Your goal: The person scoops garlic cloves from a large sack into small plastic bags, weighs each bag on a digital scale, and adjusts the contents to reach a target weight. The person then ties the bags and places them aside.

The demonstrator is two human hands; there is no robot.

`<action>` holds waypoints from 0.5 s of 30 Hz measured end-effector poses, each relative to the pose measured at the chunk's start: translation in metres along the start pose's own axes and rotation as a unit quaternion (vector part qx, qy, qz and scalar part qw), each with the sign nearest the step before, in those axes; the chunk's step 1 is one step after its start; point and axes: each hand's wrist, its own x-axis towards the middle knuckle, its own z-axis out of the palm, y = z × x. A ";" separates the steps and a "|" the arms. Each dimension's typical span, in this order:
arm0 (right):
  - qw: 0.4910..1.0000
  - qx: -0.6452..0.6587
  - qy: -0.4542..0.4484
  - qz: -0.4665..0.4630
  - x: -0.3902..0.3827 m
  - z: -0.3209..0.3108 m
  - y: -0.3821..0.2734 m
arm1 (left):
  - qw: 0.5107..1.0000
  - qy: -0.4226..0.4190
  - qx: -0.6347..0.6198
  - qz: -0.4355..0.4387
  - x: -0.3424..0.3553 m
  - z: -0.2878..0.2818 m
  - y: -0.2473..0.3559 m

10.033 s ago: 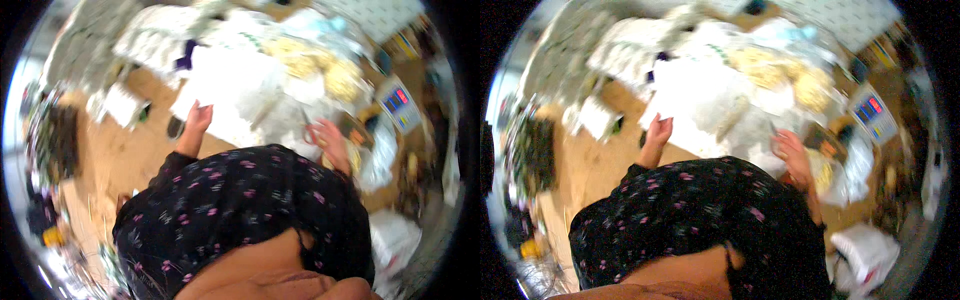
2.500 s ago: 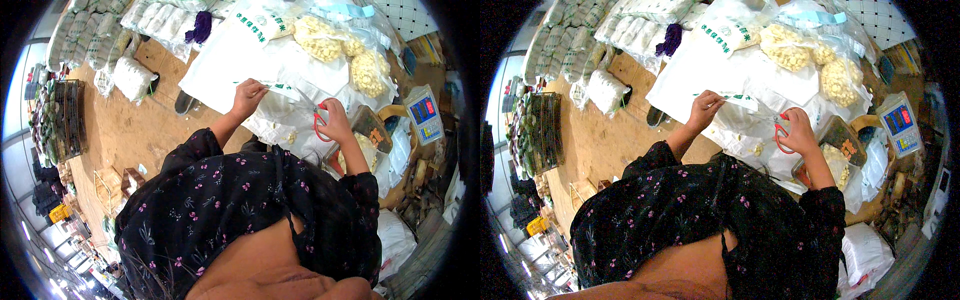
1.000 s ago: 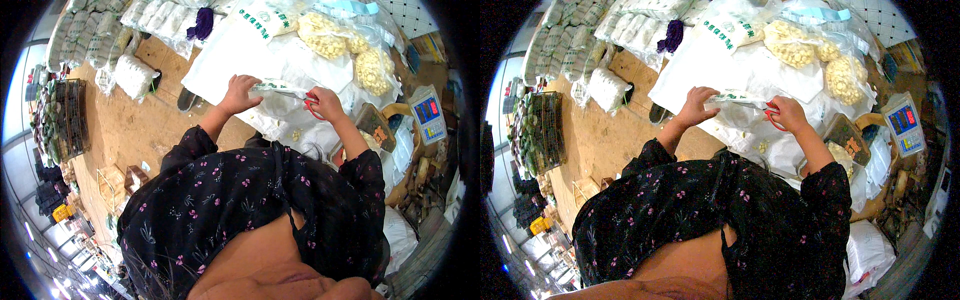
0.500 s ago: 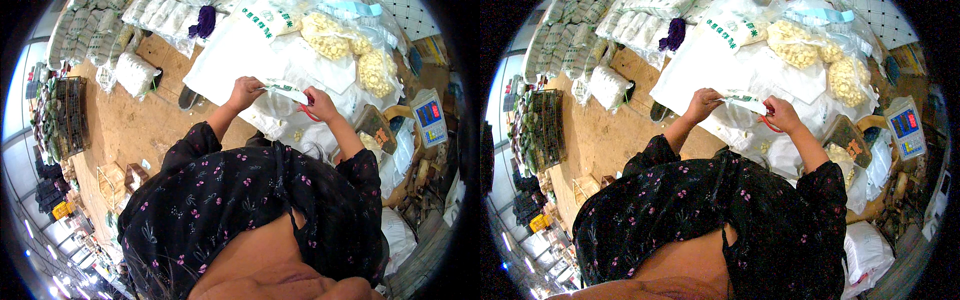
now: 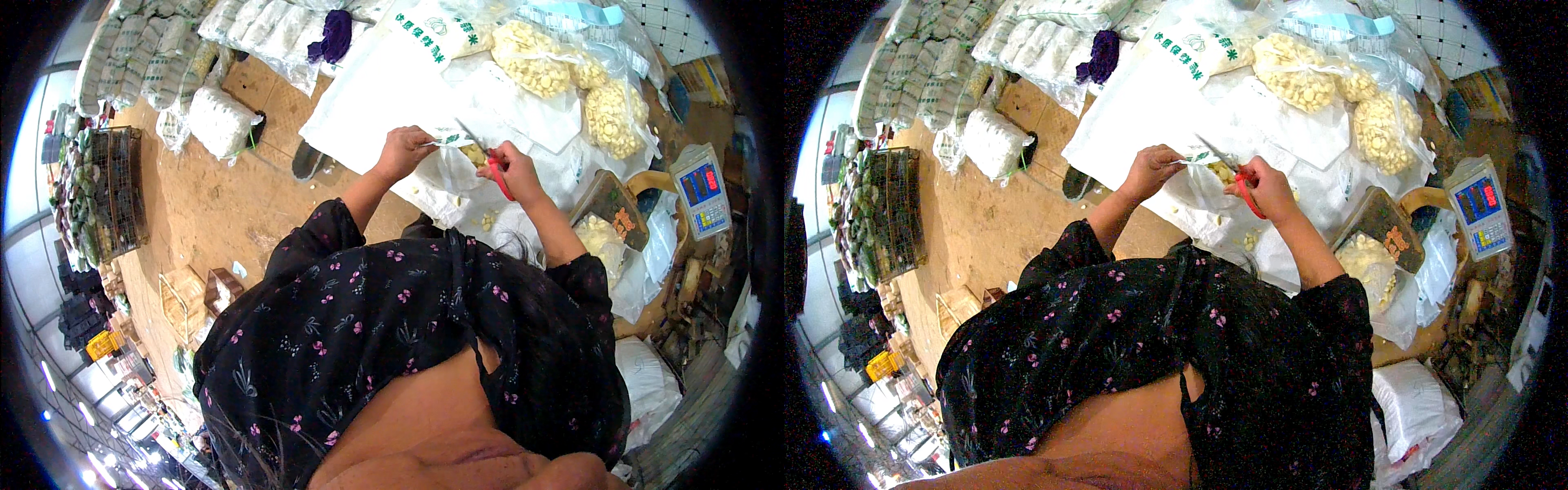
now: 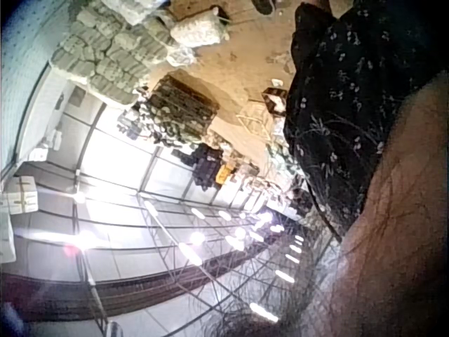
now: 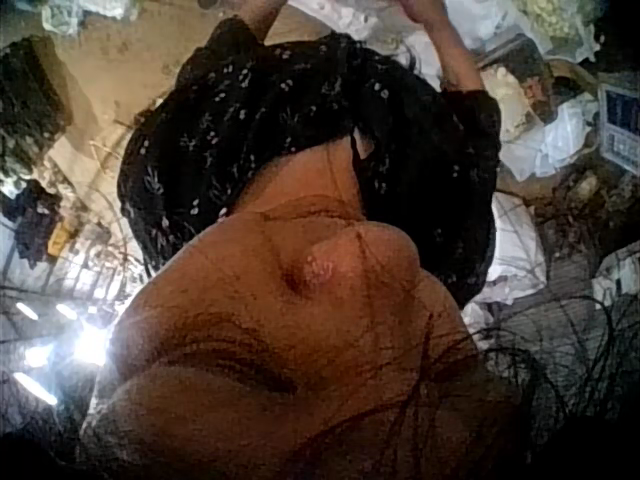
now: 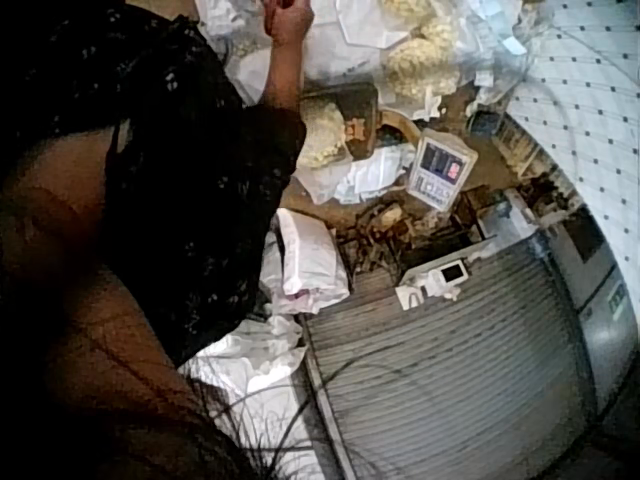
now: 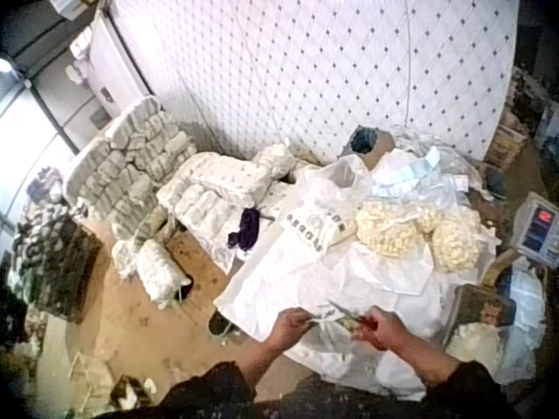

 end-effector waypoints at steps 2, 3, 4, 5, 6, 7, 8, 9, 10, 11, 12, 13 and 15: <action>0.995 0.070 0.063 -0.016 -0.004 0.001 0.009 | 1.000 0.002 0.010 0.002 0.000 0.000 0.001; 0.994 0.067 0.091 0.005 -0.008 -0.002 0.010 | 1.000 0.004 0.016 0.002 -0.001 0.000 0.001; 0.991 0.058 0.115 0.024 -0.013 -0.004 0.015 | 1.000 0.005 0.022 0.002 -0.001 0.000 0.001; 0.988 0.049 0.138 0.043 -0.019 -0.005 0.023 | 0.999 0.009 0.030 0.015 -0.001 -0.002 0.001; 0.984 0.040 0.164 0.063 -0.025 -0.006 0.035 | 0.999 0.011 0.039 0.030 -0.002 -0.003 0.001; 0.979 0.004 0.160 0.127 -0.033 -0.006 0.049 | 0.998 0.009 0.043 0.047 -0.002 -0.004 0.002; 0.976 -0.020 0.163 0.143 -0.038 -0.003 0.070 | 0.997 0.018 0.046 0.053 -0.004 -0.006 0.006; 0.971 -0.044 0.169 0.162 -0.045 0.002 0.095 | 0.997 0.022 0.047 0.063 -0.004 -0.010 0.013; 0.967 -0.060 0.172 0.179 -0.051 0.007 0.109 | 0.996 0.028 0.048 0.071 -0.004 -0.012 0.021; 0.962 -0.075 0.175 0.195 -0.056 0.011 0.123 | 0.997 0.014 0.028 0.069 -0.003 -0.015 0.029; 0.958 -0.083 0.177 0.208 -0.059 0.014 0.129 | 0.998 0.001 0.009 0.067 0.000 -0.018 0.037; 0.958 -0.088 0.177 0.208 -0.060 0.019 0.136 | 0.998 -0.012 -0.011 0.065 0.002 -0.021 0.044; 0.960 -0.096 0.178 0.192 -0.061 0.028 0.145 | 0.989 -0.035 0.025 0.141 0.013 -0.020 0.050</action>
